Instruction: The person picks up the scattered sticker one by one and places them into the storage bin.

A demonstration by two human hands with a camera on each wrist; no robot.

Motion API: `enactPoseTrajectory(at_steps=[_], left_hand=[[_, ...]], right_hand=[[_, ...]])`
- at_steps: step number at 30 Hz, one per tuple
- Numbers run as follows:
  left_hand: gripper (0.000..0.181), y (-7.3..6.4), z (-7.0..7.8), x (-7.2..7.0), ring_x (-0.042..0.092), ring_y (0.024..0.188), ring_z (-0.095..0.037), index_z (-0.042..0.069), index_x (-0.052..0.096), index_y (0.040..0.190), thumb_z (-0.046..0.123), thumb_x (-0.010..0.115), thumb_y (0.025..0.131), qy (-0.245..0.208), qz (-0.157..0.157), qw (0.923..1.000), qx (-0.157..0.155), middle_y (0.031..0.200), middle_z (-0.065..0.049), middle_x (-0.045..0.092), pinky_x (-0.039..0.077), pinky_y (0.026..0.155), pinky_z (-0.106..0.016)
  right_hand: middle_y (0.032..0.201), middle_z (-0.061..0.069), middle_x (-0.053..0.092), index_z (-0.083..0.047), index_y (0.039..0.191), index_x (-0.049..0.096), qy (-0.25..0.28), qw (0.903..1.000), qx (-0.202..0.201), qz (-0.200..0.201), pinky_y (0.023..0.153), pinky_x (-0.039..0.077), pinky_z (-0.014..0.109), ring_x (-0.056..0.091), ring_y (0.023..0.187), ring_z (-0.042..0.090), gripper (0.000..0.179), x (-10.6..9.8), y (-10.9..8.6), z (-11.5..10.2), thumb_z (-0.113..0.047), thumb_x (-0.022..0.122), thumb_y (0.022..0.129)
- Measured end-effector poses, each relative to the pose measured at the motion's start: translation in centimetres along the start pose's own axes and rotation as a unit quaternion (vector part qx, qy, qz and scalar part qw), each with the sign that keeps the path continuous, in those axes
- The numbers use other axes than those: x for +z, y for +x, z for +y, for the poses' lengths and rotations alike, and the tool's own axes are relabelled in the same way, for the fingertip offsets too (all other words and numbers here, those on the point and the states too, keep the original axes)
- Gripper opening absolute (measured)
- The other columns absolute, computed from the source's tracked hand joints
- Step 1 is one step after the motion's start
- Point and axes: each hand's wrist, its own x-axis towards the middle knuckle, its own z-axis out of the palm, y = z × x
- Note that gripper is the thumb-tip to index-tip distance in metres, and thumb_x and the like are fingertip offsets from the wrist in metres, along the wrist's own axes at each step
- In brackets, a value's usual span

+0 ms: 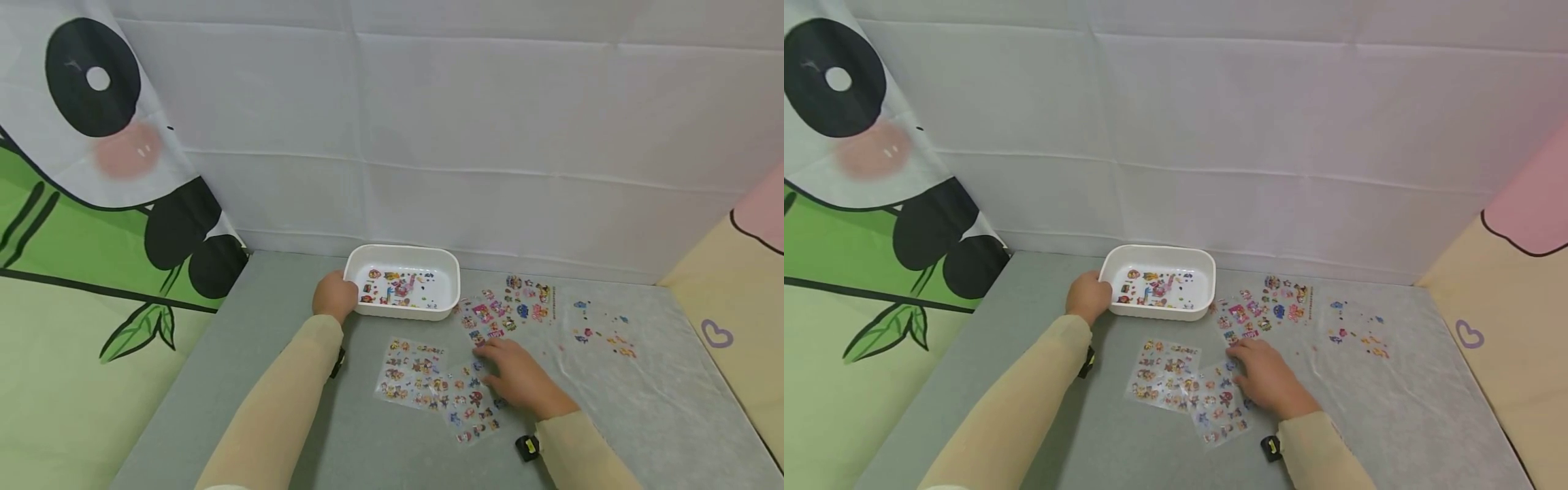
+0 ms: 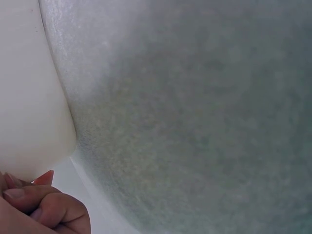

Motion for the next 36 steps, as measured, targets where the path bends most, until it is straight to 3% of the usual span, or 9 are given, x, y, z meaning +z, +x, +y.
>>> enactPoseTrajectory(at_steps=[19, 27, 31, 36], left_hand=[[0.04, -0.74, 0.35, -0.4, 0.062, 0.101, -0.031, 0.001, 0.064, 0.135, 0.014, 0.047, 0.101, -0.004, 0.001, 1.0, -0.004, 0.116, -0.016, 0.07, 0.052, 0.09, -0.05], [0.041, -0.53, 0.15, -0.21, 0.062, 0.101, -0.031, 0.001, 0.063, 0.136, 0.015, 0.046, 0.1, -0.003, 0.001, 1.0, -0.003, 0.117, -0.016, 0.07, 0.052, 0.09, -0.05], [0.041, -0.55, 0.24, -0.23, 0.062, 0.102, -0.031, 0.001, 0.064, 0.135, 0.015, 0.047, 0.1, 0.002, 0.001, 1.0, -0.001, 0.118, -0.016, 0.07, 0.051, 0.091, -0.051], [0.041, -0.57, 0.38, -0.32, 0.062, 0.102, -0.031, 0.001, 0.064, 0.135, 0.014, 0.046, 0.1, 0.006, 0.0, 1.0, -0.003, 0.119, -0.016, 0.07, 0.051, 0.092, -0.051]], right_hand=[[0.117, 0.007, 0.065, -0.006, 0.12, 0.073, -0.048, 0.9983, -0.032, 0.007, 0.103, 0.047, 0.05, 0.061, 0.114, 0.03, 0.035, 0.41, 0.16, 0.34, -0.012, 0.083, 0.087], [0.1, -0.003, 0.061, -0.013, 0.104, 0.071, -0.005, 0.9999, -0.014, 0.006, 0.096, 0.05, 0.046, 0.061, 0.101, 0.022, 0.021, 0.47, 0.39, 0.54, -0.01, 0.083, 0.086], [0.089, -0.006, 0.055, -0.017, 0.089, 0.063, 0.021, 0.9998, 0.002, -0.006, 0.083, 0.051, 0.04, 0.055, 0.086, 0.014, 0.02, 0.23, 0.5, 0.53, -0.01, 0.082, 0.087], [0.079, -0.006, 0.051, -0.018, 0.084, 0.056, 0.056, 0.9982, 0.016, -0.016, 0.069, 0.044, 0.035, 0.048, 0.074, 0.013, 0.024, -0.07, 0.46, 0.41, -0.007, 0.077, 0.091]])
